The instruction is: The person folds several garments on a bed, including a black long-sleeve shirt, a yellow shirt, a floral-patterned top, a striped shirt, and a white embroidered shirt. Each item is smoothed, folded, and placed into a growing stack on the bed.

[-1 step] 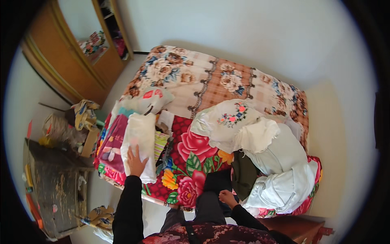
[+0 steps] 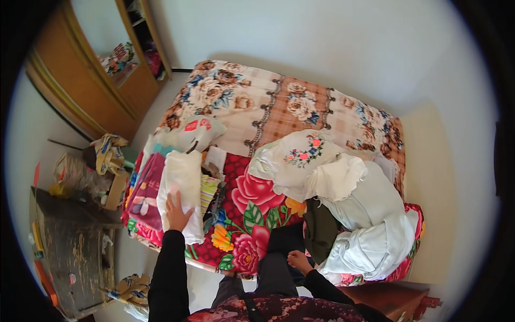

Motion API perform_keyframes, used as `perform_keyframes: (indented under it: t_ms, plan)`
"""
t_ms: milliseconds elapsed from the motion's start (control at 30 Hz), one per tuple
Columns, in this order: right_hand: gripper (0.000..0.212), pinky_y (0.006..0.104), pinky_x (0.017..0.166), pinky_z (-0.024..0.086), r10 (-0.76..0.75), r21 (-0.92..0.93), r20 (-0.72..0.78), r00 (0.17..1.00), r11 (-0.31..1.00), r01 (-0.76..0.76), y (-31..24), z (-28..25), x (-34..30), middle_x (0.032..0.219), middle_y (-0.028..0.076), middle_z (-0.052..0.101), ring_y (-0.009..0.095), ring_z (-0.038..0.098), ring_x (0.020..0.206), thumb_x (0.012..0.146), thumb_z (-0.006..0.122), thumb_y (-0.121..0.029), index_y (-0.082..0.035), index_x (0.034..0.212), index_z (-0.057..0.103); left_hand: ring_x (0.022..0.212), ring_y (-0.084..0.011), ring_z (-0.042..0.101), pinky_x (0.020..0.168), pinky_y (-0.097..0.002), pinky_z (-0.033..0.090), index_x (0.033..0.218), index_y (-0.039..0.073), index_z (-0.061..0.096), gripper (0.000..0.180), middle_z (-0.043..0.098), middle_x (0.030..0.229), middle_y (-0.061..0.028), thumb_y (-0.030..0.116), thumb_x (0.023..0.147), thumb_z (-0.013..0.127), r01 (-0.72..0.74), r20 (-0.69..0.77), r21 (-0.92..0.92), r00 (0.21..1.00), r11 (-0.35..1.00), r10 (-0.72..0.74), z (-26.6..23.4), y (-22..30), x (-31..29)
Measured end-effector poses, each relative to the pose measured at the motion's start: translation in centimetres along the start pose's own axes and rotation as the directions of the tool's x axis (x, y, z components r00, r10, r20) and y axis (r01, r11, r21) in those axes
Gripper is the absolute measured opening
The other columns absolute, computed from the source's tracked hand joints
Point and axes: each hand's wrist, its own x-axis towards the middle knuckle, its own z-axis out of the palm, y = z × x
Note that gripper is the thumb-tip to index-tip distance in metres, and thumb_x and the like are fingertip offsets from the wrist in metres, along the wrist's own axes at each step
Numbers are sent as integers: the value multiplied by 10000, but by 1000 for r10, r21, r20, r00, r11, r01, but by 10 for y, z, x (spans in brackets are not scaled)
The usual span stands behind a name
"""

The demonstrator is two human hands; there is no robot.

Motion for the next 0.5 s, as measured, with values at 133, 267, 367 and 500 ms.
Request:
perform_keyframes:
  t_ms: [133,267,367,500]
  plan:
    - [227,212,552,461,-53,25,41,998,998,52,-10,-3,16,804,41,611,101,591,650,841,624,-174,-42,1013,554,1264,-566,228,1019,-579,291,1471,183,130,1111,161,1436,-320,492,624,779,75,166,0,983,997,-74,51,-48,31]
    - [197,210,540,457,0,23,-15,1000,1000,1,-40,-7,47,791,37,610,93,585,639,840,617,-161,-47,991,562,1267,-574,219,1026,-583,274,1473,170,83,1169,149,1428,-342,494,603,793,169,346,43,922,985,-173,44,-30,52]
    - [168,211,525,458,-52,49,-38,998,997,54,-76,0,92,786,32,616,89,587,625,845,605,-173,-49,956,580,1283,-563,196,1017,-596,279,1473,169,41,1197,133,1431,-344,487,602,797,222,382,101,891,970,-244,48,-24,58]
    - [189,236,525,480,-19,176,-49,999,984,28,-117,-1,170,787,30,613,111,607,647,865,587,-203,-59,987,579,1316,-533,143,992,-608,308,1473,175,9,1216,100,1444,-333,463,601,806,299,348,175,872,938,-343,71,-21,57]
